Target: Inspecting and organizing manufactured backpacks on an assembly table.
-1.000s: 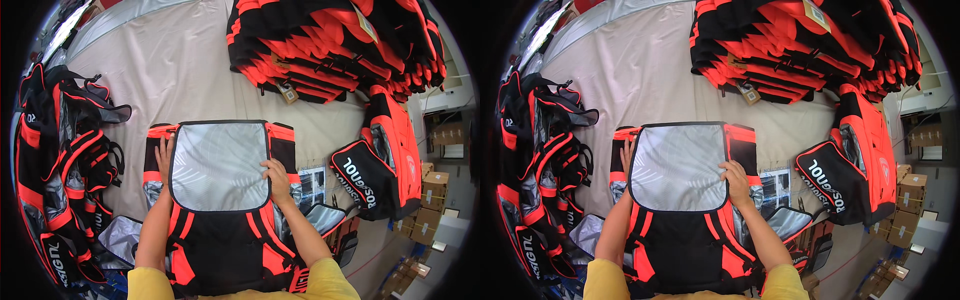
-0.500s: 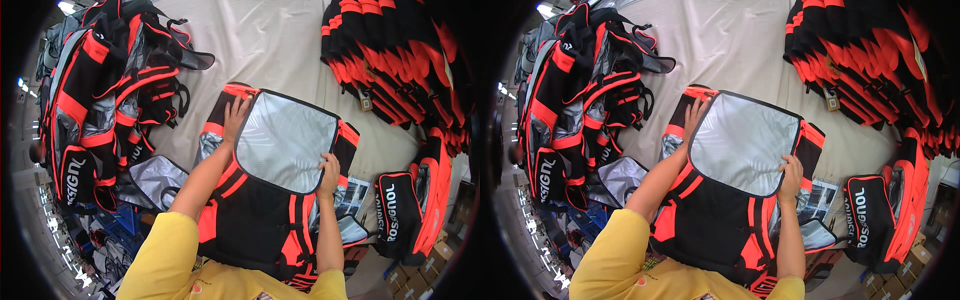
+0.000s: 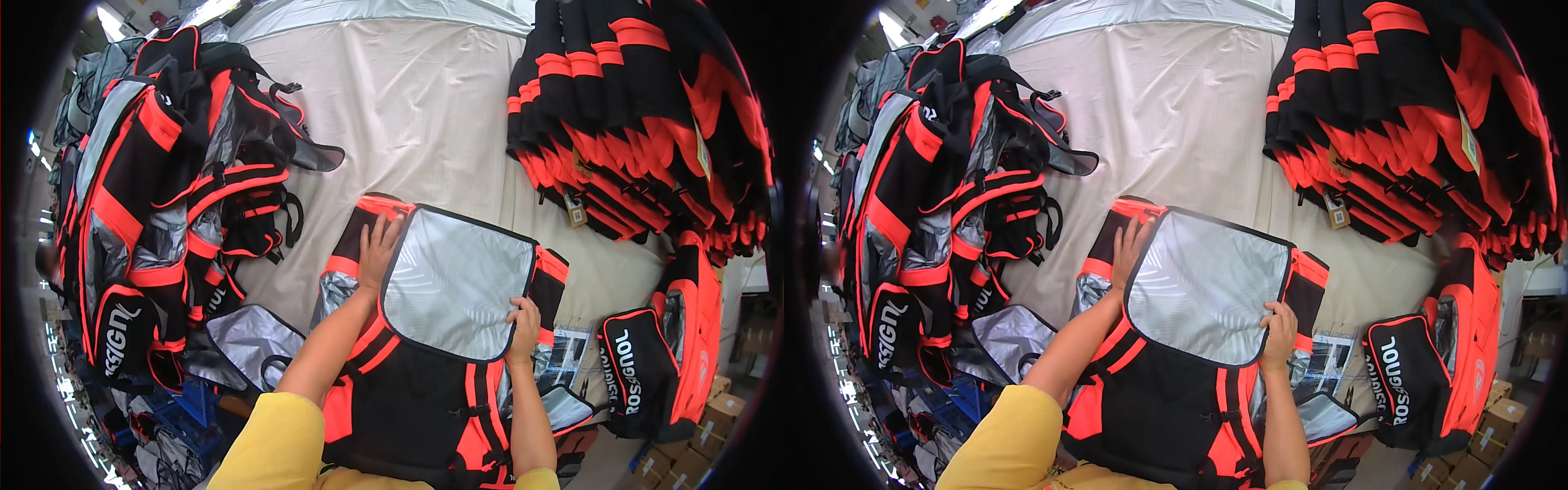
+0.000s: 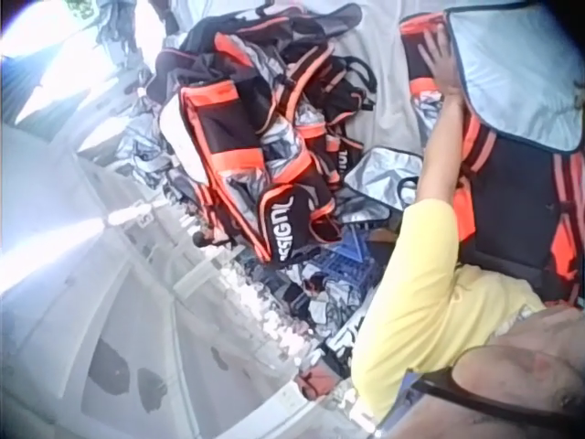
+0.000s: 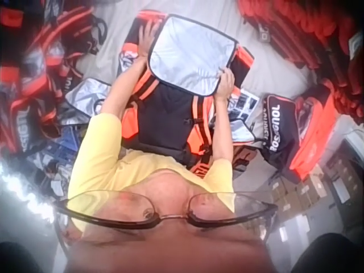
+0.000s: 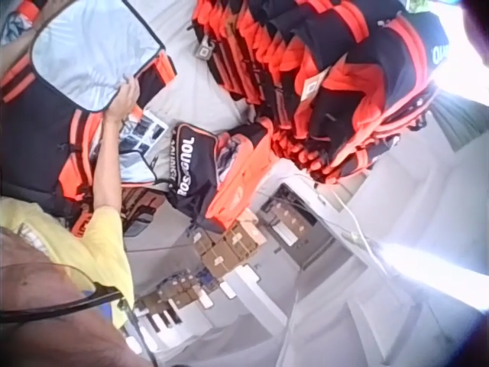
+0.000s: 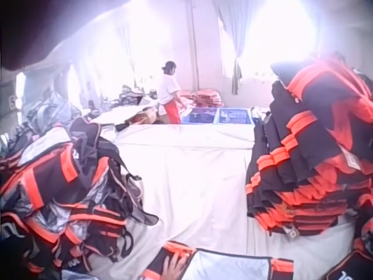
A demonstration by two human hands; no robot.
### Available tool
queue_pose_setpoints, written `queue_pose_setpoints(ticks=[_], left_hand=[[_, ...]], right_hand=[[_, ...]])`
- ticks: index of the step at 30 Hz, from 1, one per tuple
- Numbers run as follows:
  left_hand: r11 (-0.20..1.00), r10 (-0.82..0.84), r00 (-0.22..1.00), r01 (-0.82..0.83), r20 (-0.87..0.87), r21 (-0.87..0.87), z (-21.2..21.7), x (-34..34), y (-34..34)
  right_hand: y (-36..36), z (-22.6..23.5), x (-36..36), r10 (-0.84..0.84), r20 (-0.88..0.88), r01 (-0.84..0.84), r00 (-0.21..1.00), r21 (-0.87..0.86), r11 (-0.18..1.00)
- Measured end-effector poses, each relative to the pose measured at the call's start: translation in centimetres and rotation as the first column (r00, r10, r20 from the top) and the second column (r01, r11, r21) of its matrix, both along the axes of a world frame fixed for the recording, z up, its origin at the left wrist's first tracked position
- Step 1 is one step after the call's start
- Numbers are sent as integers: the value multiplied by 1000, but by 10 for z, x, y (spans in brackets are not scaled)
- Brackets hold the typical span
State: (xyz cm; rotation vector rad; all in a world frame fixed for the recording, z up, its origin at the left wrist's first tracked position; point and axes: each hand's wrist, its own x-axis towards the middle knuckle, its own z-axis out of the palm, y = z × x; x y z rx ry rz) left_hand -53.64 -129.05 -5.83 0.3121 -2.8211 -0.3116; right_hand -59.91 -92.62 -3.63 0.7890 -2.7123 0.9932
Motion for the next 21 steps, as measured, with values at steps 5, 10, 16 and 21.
queue_pose_setpoints(ticks=[5,10,16,21], left_hand=[[998,-10,999,6,-47,-69,-18,-4,-7],[994,-19,998,12,-61,-113,-6,-11,-13],[1000,24,996,-25,-88,-18,-9,-17,-8],[996,29,996,-21,-86,92,-3,-9,-4]], right_hand=[[-11,15,-6,25,-57,-20,998,87,996],[-46,106,-114,265,592,-611,761,517,599],[-148,194,-185,-410,-47,345,911,-459,819],[-85,154,-14,-37,142,33,989,37,999]])
